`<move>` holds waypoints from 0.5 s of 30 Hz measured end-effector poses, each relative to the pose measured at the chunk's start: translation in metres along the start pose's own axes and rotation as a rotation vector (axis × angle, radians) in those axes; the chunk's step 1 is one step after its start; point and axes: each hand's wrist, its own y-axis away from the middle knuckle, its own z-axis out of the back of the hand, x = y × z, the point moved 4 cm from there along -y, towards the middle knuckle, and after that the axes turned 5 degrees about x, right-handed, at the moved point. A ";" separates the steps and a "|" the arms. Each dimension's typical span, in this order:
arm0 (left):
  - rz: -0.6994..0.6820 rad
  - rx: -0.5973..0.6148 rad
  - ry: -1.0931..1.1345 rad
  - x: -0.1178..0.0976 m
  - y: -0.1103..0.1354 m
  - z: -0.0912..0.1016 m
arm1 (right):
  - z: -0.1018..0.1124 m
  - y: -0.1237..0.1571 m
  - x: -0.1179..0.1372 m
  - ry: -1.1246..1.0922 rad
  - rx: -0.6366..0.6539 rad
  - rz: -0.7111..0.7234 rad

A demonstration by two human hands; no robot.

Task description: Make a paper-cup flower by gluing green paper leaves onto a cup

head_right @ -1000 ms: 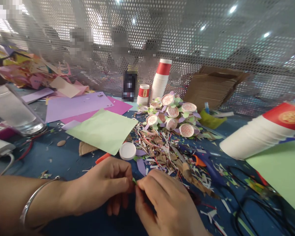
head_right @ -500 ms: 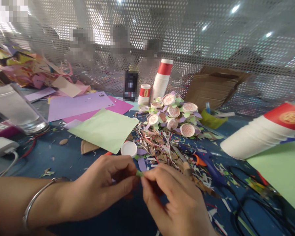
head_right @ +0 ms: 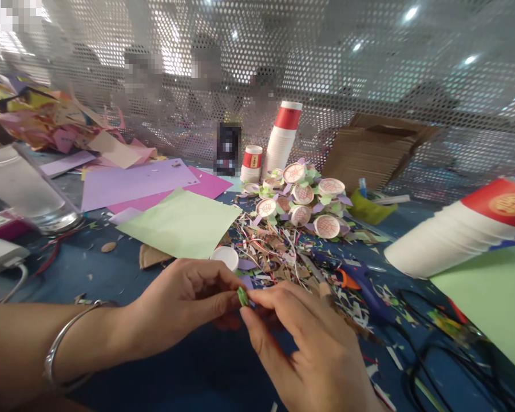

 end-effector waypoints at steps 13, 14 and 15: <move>0.109 -0.005 0.390 0.000 0.001 -0.001 | 0.000 -0.002 -0.002 0.030 -0.009 0.021; 0.110 0.003 0.394 0.000 0.001 -0.001 | 0.000 -0.002 -0.002 0.033 -0.007 0.025; 0.112 0.013 0.395 0.000 0.001 -0.001 | 0.000 -0.003 -0.001 0.034 -0.007 0.030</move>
